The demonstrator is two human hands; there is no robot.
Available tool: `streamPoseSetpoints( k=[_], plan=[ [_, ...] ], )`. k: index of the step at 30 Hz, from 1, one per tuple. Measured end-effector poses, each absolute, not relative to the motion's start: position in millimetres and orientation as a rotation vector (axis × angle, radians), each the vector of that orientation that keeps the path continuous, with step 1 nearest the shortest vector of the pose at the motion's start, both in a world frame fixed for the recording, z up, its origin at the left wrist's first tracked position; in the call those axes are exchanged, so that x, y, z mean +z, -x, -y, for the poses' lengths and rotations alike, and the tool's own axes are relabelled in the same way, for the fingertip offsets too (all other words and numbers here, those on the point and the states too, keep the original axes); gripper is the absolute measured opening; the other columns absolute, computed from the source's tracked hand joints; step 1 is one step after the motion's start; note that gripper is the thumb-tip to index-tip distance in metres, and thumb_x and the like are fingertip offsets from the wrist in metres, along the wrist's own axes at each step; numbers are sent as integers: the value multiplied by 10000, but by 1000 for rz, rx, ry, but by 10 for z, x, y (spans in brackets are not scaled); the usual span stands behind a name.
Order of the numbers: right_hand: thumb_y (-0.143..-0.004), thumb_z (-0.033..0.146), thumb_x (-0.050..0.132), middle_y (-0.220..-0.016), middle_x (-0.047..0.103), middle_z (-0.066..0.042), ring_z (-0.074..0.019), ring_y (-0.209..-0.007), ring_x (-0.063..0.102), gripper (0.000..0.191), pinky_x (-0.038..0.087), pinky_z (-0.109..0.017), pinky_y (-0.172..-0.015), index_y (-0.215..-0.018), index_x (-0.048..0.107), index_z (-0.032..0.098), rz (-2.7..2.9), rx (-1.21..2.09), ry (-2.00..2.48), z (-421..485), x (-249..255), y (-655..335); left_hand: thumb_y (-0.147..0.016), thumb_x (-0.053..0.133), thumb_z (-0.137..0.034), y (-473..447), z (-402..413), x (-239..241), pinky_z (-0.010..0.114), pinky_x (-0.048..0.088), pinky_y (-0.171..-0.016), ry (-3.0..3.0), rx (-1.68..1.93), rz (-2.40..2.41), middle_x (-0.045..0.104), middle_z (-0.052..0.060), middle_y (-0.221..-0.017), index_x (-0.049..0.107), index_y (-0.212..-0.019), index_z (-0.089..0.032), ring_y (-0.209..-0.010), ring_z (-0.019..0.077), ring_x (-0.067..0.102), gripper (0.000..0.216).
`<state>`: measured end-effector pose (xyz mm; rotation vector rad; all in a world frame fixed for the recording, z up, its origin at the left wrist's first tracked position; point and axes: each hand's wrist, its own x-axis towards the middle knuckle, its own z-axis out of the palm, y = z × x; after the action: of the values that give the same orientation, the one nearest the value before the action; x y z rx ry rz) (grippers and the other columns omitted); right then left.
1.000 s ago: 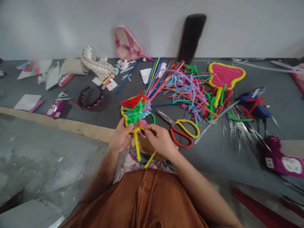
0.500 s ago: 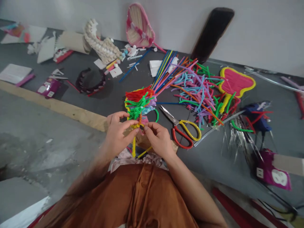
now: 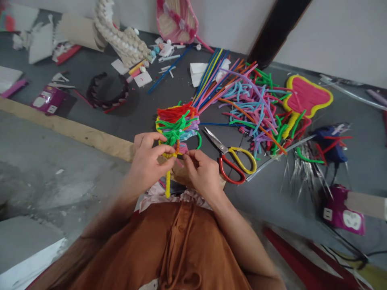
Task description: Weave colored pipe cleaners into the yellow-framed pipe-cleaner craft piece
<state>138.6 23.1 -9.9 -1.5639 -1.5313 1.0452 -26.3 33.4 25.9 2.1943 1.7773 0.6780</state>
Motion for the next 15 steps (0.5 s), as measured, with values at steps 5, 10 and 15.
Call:
streamPoseSetpoints(
  k=[5, 10, 15],
  plan=[
    [-906, 381, 553, -676, 643, 7, -131, -586, 558, 223, 393, -245, -564, -838, 668, 202, 1582, 1015, 1591, -239, -98, -1386, -773, 699, -213, 264, -338, 231, 463, 412, -940, -2179, 715, -1778, 578, 72, -1070, 719, -800, -229, -1098, 289, 450, 37],
    [-907, 378, 548, -671, 640, 9, -126, -578, 544, 230, 385, -237, -552, -839, 668, 194, 1557, 1080, 1567, -239, -98, -1387, -824, 669, -243, 307, -330, 293, 458, 409, -952, -2197, 628, -1702, 583, 74, -1116, 712, -852, -230, -1123, 283, 445, 53],
    [-905, 399, 555, -695, 655, 3, -127, -591, 547, 253, 390, -238, -560, -838, 674, 186, 1522, 1144, 1557, -230, -112, -1400, -827, 675, -237, 314, -326, 319, 479, 388, -954, -2202, 621, -1698, 600, 69, -1115, 711, -834, -242, -1108, 288, 456, 38]
  ],
)
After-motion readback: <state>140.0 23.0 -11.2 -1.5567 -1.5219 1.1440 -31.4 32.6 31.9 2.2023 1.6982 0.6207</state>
